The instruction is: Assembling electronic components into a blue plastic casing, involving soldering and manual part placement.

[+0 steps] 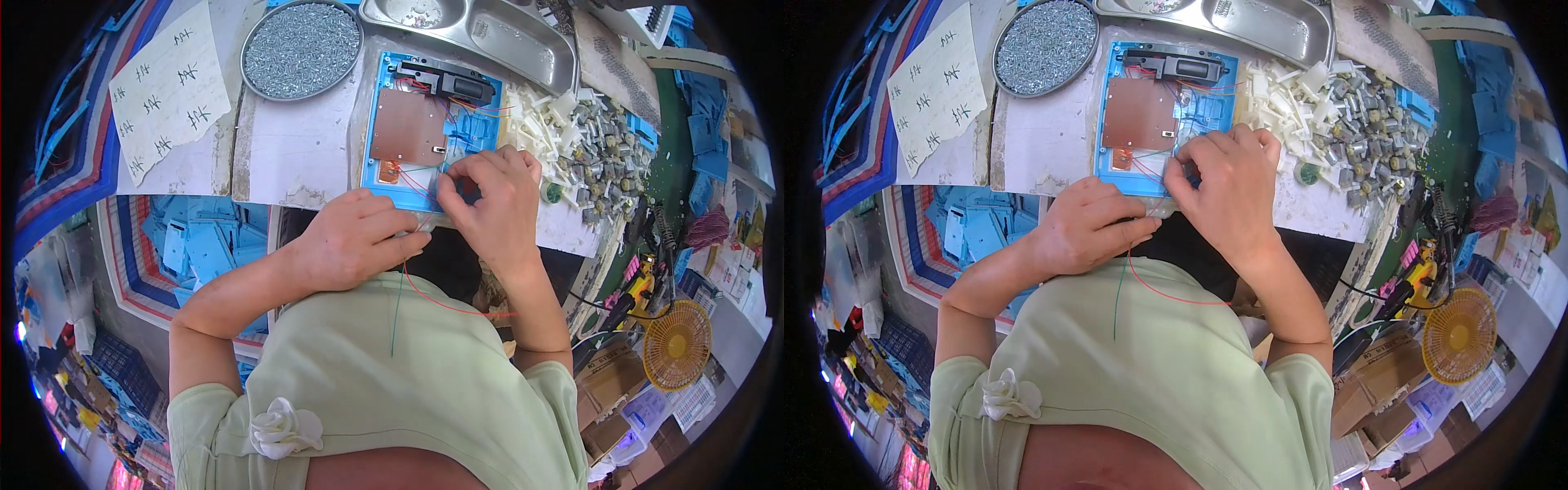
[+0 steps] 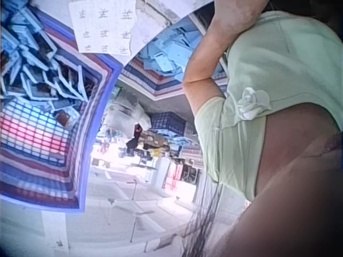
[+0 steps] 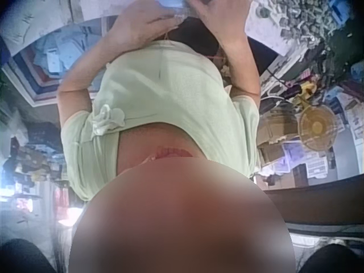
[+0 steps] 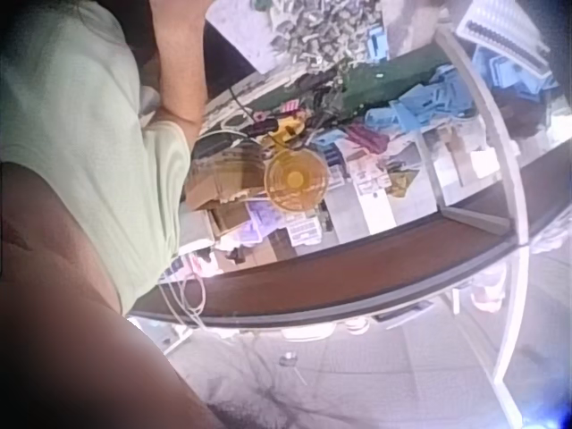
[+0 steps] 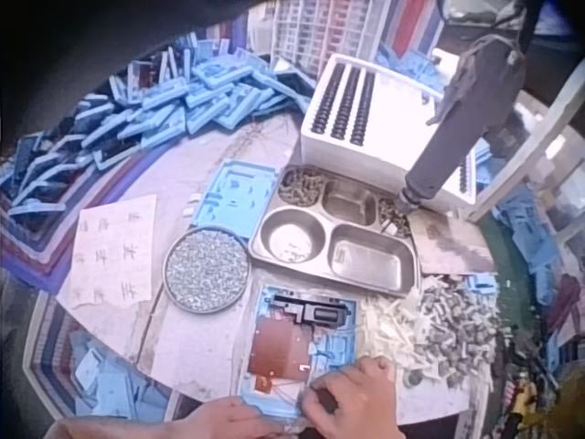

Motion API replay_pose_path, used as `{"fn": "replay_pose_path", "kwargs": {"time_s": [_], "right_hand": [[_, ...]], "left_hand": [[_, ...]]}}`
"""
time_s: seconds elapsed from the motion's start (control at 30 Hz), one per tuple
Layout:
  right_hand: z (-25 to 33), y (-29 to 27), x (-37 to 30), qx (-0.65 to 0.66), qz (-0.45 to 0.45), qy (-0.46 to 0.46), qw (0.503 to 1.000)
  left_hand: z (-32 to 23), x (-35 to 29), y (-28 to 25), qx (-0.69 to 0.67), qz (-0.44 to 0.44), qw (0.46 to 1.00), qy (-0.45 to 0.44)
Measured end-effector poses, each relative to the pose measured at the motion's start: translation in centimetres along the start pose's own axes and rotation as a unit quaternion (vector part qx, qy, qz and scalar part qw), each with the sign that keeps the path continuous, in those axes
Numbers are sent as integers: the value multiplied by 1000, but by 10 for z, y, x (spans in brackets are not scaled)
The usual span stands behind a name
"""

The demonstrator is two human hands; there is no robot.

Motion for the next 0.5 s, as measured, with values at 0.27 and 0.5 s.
{"fn": "replay_pose_path", "kwargs": {"time_s": [0.27,0.5], "right_hand": [[5,1,1,7,3,-8,1000],[6,2,2,47,0,-42,998]], "left_hand": [[9,4,-5,24,-26,999,-21],[13,3,-11,94,-64,990,-82]]}}
Point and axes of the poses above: each hand's wrist, its own x-axis towards the middle knuckle, its own y-axis out of the palm, z = x × y, the point moved 2 cm from there along x, towards the middle knuckle, and after that the axes turned 10 degrees about y, right-handed, at the moved point
